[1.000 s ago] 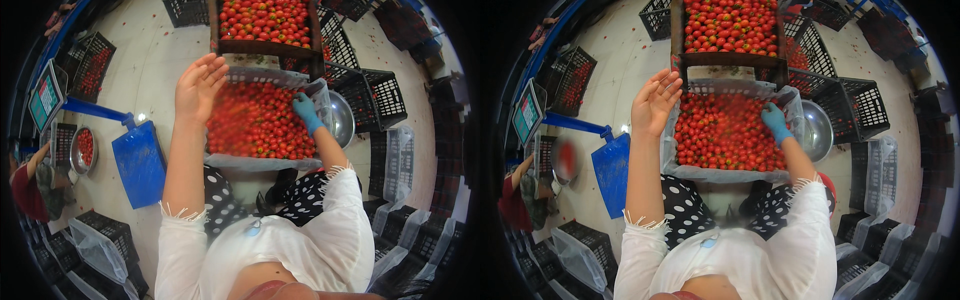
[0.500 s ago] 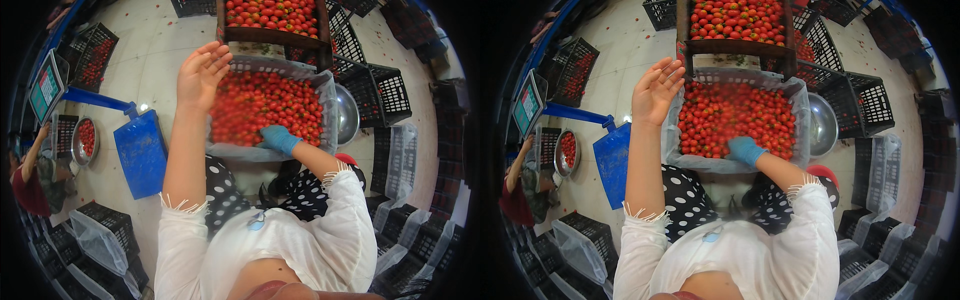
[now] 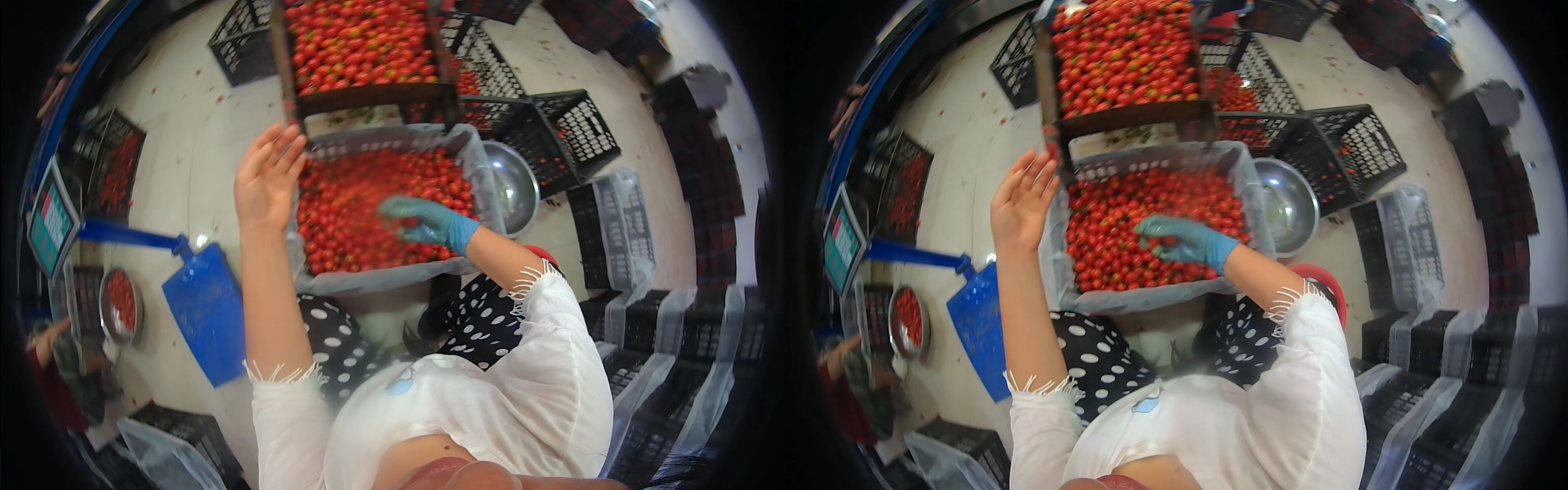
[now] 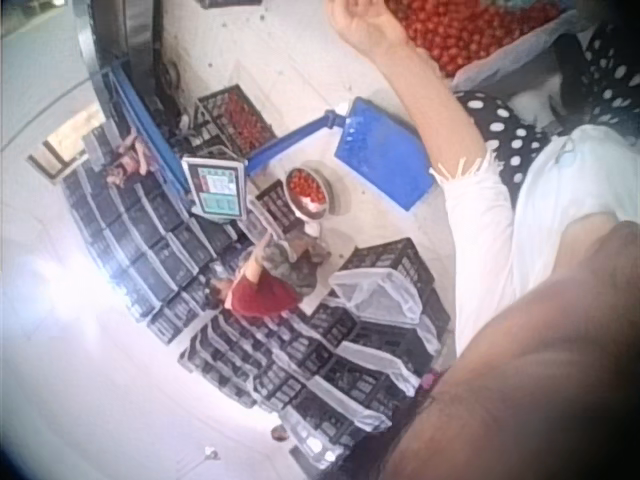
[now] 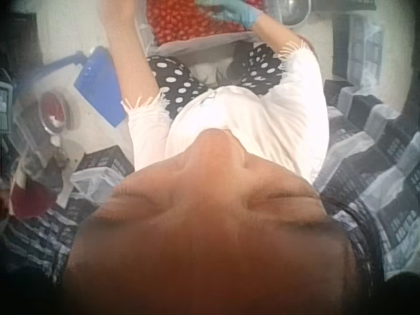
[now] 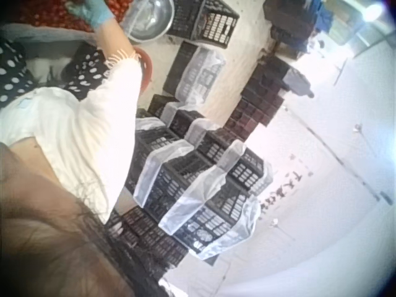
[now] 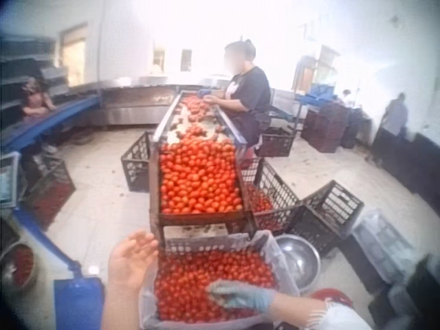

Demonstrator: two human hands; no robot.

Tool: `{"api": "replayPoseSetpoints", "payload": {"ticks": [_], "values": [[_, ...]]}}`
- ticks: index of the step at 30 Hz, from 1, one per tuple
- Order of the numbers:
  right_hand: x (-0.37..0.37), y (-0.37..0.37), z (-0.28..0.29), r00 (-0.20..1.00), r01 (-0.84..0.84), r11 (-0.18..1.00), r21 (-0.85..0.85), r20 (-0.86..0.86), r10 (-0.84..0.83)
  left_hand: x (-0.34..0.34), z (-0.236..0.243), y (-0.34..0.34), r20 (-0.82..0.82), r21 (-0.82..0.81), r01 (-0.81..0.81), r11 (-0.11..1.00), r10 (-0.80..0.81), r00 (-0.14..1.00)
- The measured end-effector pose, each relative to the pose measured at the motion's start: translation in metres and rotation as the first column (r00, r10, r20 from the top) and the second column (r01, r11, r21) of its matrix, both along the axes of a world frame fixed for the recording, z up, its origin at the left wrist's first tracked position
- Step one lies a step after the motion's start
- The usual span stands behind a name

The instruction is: The person sorts red tomatoes from a conveyor belt into crates and moves full crates to a weighing station. They handle the produce by hand and using a blue-gloved hand, occasionally transfering items between crates and a large metal bowl.

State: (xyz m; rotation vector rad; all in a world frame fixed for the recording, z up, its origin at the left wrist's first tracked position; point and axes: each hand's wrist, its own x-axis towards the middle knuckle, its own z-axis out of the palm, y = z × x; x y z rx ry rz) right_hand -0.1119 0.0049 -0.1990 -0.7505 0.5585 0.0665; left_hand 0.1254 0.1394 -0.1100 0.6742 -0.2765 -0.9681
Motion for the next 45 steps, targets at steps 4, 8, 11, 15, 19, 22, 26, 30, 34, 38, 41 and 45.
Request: {"api": "replayPoseSetpoints", "payload": {"ticks": [4,8,11,15,19,22,26,30,34,38,41,45], "values": [[-0.051,-0.036,0.048,0.961,-0.102,0.984,-0.147,-0.269,0.059,-0.005,0.001,-0.005,0.009,0.048,-0.019,0.999,0.019,1.0],[-0.169,-0.163,0.04,0.664,0.747,0.653,-0.128,0.092,-0.742,-0.015,0.007,-0.013,0.015,0.033,0.006,0.999,-0.007,1.0],[-0.212,-0.182,0.062,0.272,0.947,0.276,-0.162,-0.044,-0.961,-0.015,0.005,-0.008,0.014,0.058,-0.009,0.998,0.008,1.0],[-0.245,-0.183,-0.005,0.706,0.523,0.706,-0.478,-0.222,-0.673,-0.023,-0.005,-0.026,-0.012,0.039,0.058,0.998,-0.058,0.998],[-0.132,-0.102,0.021,0.944,-0.249,0.046,-0.967,-0.253,-0.211,-0.033,-0.006,-0.036,-0.016,0.112,0.048,0.993,-0.047,0.999],[-0.036,-0.042,0.073,0.992,-0.115,-0.179,-0.977,-0.121,0.022,-0.034,-0.008,-0.037,-0.029,0.18,0.032,0.983,-0.027,0.999],[0.048,-0.044,0.107,0.973,0.214,-0.683,-0.699,0.216,0.084,-0.043,-0.003,-0.047,-0.063,0.168,0.082,0.982,-0.072,0.995],[0.094,-0.09,0.098,0.976,-0.035,-0.806,-0.591,0.153,-0.154,-0.045,-0.006,-0.059,-0.136,0.132,0.111,0.985,-0.093,0.986],[0.106,-0.101,0.092,0.937,-0.347,-0.681,-0.644,-0.216,-0.273,-0.042,-0.018,-0.069,-0.381,0.132,0.06,0.989,-0.006,0.925],[0.087,-0.079,0.068,0.959,-0.283,-0.814,-0.507,-0.123,-0.257,-0.052,-0.037,-0.084,-0.519,0.047,0.024,0.999,0.004,0.855],[0.072,-0.066,0.082,0.978,-0.147,-0.73,-0.668,-0.209,-0.006,-0.056,-0.045,-0.077,-0.633,0.035,0.046,0.998,-0.013,0.774],[0.125,-0.106,0.116,0.941,0.265,-0.552,-0.791,0.338,-0.033,-0.057,-0.054,-0.085,-0.62,0.147,0.024,0.989,0.073,0.781]]}}
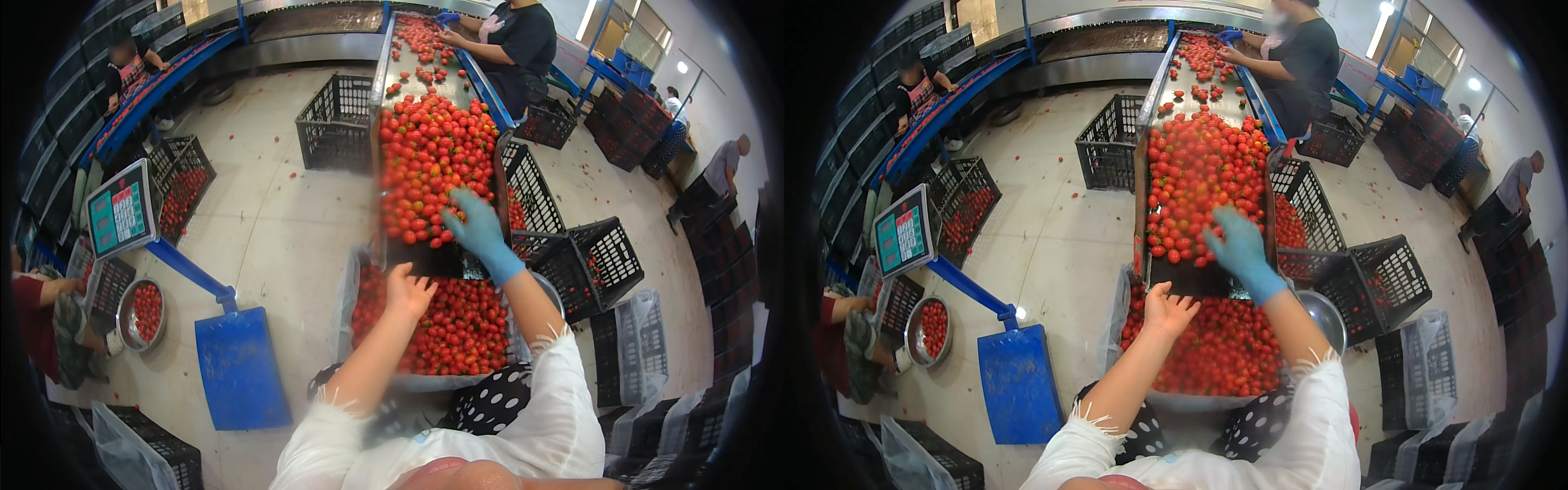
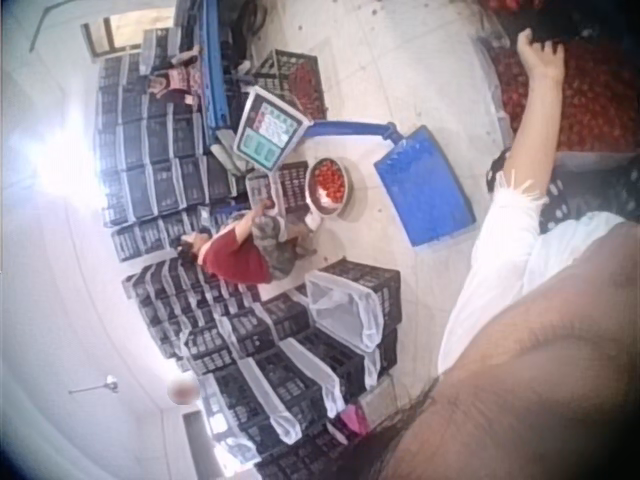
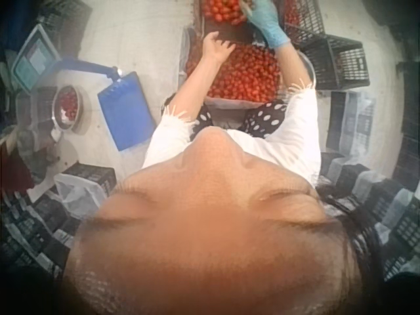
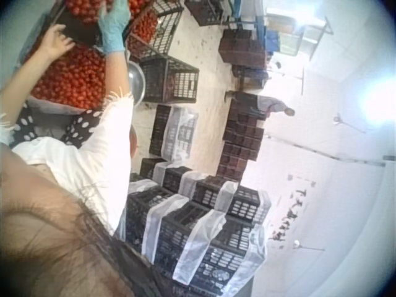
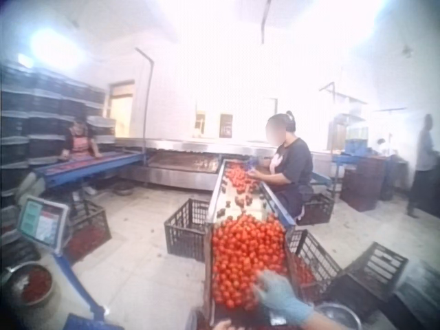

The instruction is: The person sorts red tomatoes from a conveyor belt into crates and moves full crates to a weighing station. They handle the produce by hand and using a blue-gloved hand, occasionally transfering items between crates and a large metal bowl.

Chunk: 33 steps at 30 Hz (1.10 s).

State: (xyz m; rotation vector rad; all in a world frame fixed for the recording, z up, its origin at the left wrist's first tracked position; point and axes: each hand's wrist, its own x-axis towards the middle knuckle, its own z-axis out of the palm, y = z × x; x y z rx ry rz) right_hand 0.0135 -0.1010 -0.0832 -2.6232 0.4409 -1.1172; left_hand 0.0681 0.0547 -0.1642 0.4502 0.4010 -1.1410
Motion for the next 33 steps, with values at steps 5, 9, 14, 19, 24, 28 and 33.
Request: {"api": "replayPoseSetpoints", "payload": {"ticks": [5,9,14,19,24,28,33], "values": [[0.073,-0.116,-0.01,0.856,0.475,0.878,0.057,-0.263,-0.445,-0.018,-0.013,-0.004,-0.024,0.152,0.176,0.973,-0.175,0.984],[0.102,-0.164,0.008,0.809,0.555,0.824,0.117,-0.306,-0.502,-0.033,0.015,0.005,0.085,0.277,0.191,0.942,-0.222,0.971],[0.123,-0.122,0.013,0.722,0.552,0.831,0.061,-0.535,-0.44,-0.041,0.011,0.012,0.699,0.421,0.179,0.889,-0.443,0.562],[0.097,-0.122,-0.024,0.82,0.198,0.98,-0.027,-0.543,-0.181,-0.05,0.034,0.011,0.654,0.482,-0.329,0.812,-0.584,-0.481],[0.06,-0.064,-0.033,0.704,-0.161,0.987,0.022,-0.698,0.13,-0.041,0.034,0.013,0.459,0.543,-0.452,0.708,-0.701,-0.547],[0.037,-0.046,0.014,0.563,-0.237,0.908,0.347,-0.712,0.419,-0.044,0.032,0.017,0.418,0.483,-0.487,0.728,-0.68,-0.602],[0.057,-0.115,0.006,0.889,0.361,0.925,0.119,-0.344,-0.302,-0.052,0.033,0.012,0.437,0.497,-0.408,0.765,-0.628,-0.644]]}}
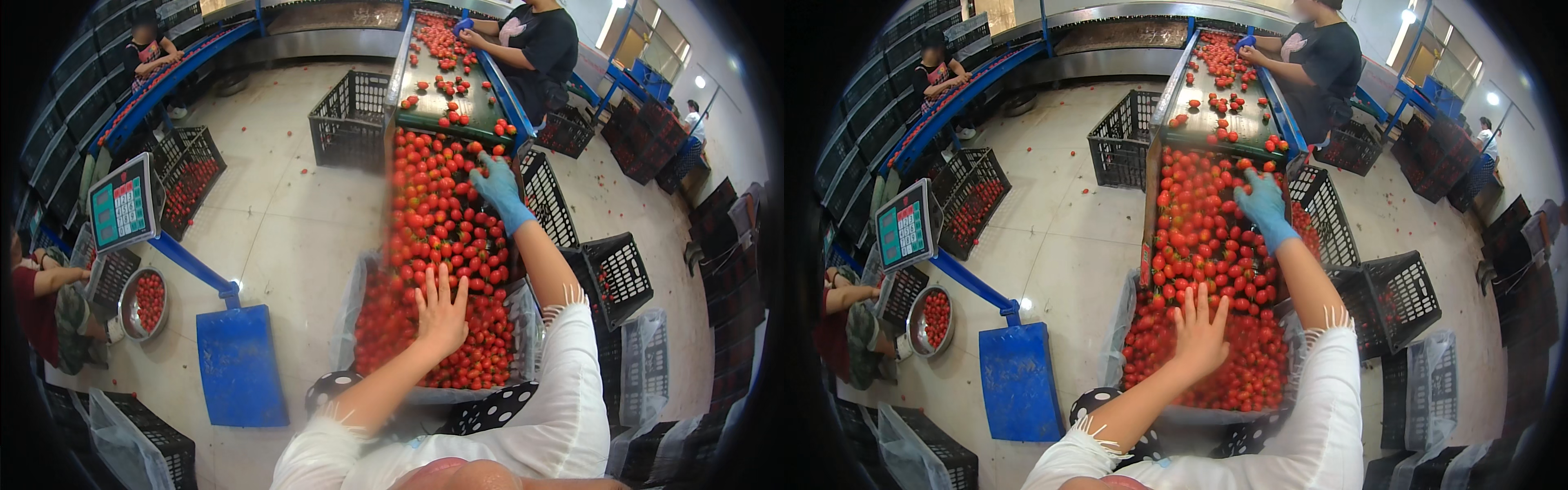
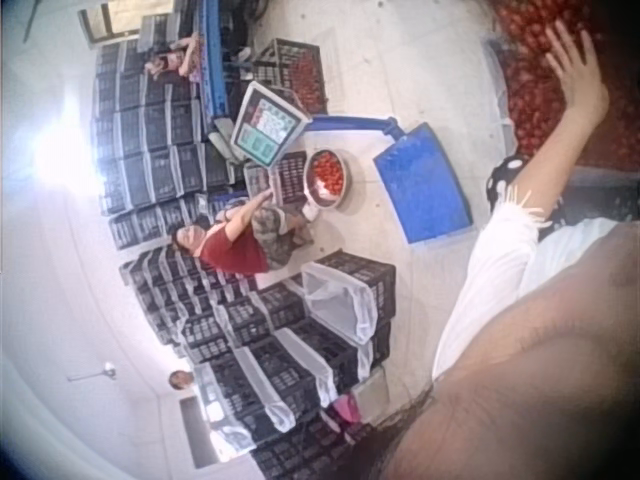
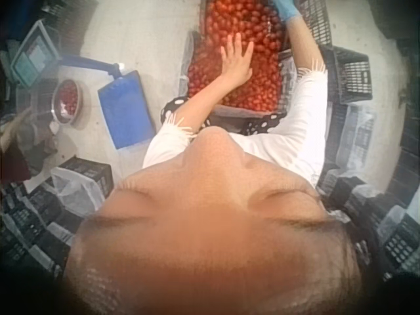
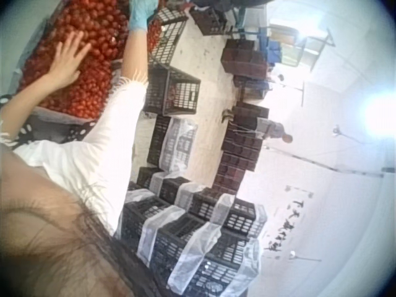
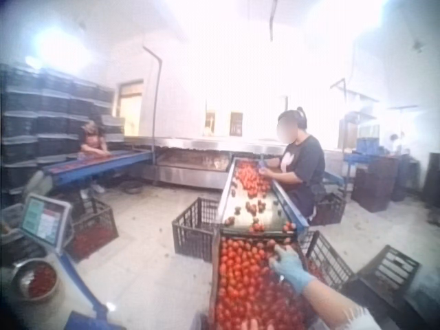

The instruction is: The person sorts red tomatoes from a conveyor belt into crates and moves full crates to a weighing station. They handle the produce by hand and using a blue-gloved hand, occasionally transfering items between crates and a large metal bowl.

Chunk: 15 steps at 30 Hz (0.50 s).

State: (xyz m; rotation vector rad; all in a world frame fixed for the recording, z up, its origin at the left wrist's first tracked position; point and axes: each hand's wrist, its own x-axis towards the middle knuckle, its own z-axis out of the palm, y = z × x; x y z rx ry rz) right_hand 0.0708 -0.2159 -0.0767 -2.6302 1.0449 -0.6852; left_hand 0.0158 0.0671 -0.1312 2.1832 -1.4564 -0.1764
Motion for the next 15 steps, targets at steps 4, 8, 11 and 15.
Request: {"api": "replayPoseSetpoints", "payload": {"ticks": [4,8,11,15], "values": [[0.031,-0.034,-0.036,0.976,0.219,0.972,0.089,-0.017,-0.218,0.005,-0.002,0.0,0.023,0.04,-0.004,0.999,0.003,1.0],[0.066,0.001,-0.04,0.981,0.137,0.99,-0.041,-0.13,-0.142,0.007,-0.007,0.001,0.007,0.043,-0.004,0.999,0.004,1.0],[0.094,0.023,-0.028,0.978,-0.206,0.978,-0.037,0.006,0.206,0.008,-0.016,0.001,0.002,0.031,0.009,0.999,-0.009,1.0],[0.124,0.009,-0.007,0.994,-0.107,0.991,-0.079,-0.019,0.106,0.009,-0.011,0.001,-0.031,0.005,0.05,0.999,-0.05,0.998]]}}
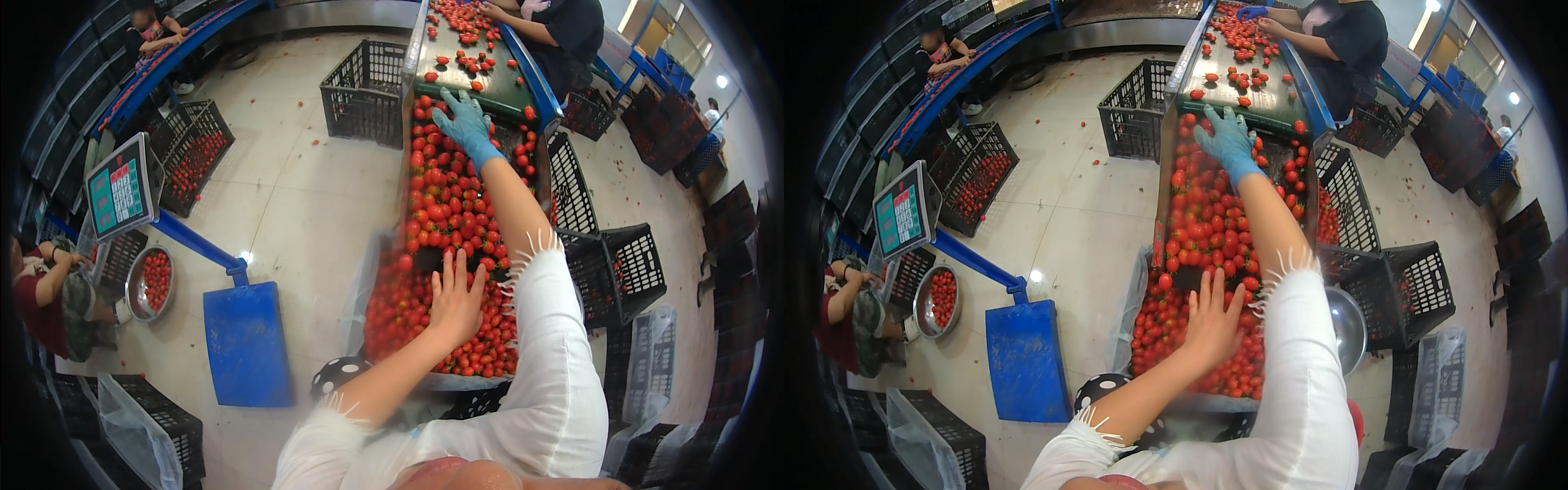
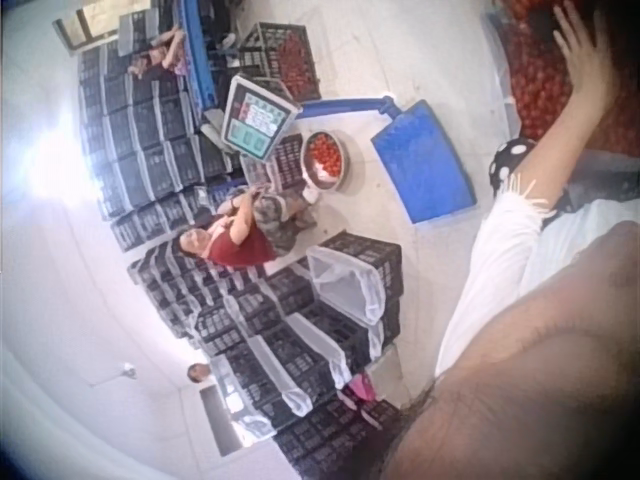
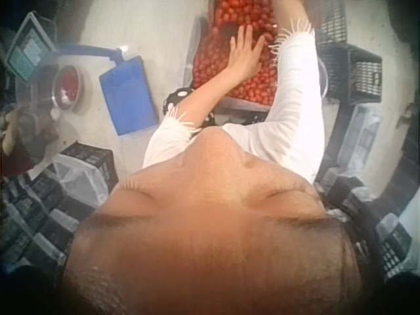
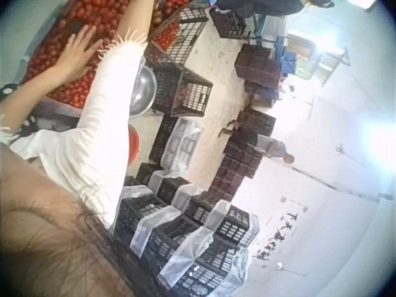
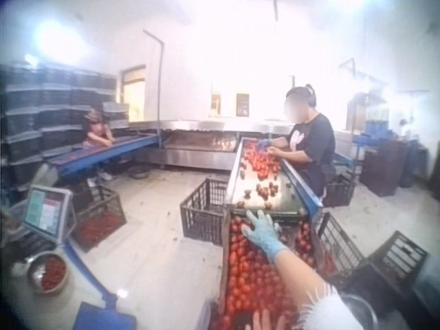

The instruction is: The person sorts red tomatoes from a conveyor belt into crates and moves full crates to a weighing station. They handle the produce by hand and using a blue-gloved hand, occasionally transfering items between crates and a large metal bowl.

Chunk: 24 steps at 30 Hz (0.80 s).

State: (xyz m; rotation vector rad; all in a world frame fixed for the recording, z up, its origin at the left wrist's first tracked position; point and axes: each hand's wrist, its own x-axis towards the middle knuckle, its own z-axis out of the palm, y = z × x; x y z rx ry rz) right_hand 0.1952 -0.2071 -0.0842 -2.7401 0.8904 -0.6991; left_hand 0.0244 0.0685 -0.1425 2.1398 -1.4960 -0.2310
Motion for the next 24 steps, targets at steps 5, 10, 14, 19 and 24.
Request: {"api": "replayPoseSetpoints", "payload": {"ticks": [5,10,14,19,24], "values": [[0.005,0.037,-0.015,0.98,0.004,1.0,-0.021,-0.198,-0.008,0.003,-0.005,0.001,-0.01,-0.03,0.064,0.998,-0.064,0.998],[-0.045,0.062,-0.03,0.951,-0.226,0.974,0.0,-0.216,0.22,0.008,-0.004,-0.001,-0.007,-0.113,0.044,0.993,-0.045,0.999],[-0.101,0.091,-0.034,0.848,-0.444,0.896,0.017,-0.315,0.426,0.005,-0.003,0.001,0.016,-0.138,0.099,0.985,-0.098,0.995],[-0.162,0.111,-0.025,0.546,-0.618,0.773,0.144,-0.629,0.554,0.0,-0.003,0.005,0.088,-0.004,0.209,0.978,-0.208,0.974],[-0.142,0.046,0.005,0.694,-0.682,0.687,0.251,-0.077,0.716,-0.006,-0.005,0.009,0.041,0.054,0.312,0.949,-0.314,0.948]]}}
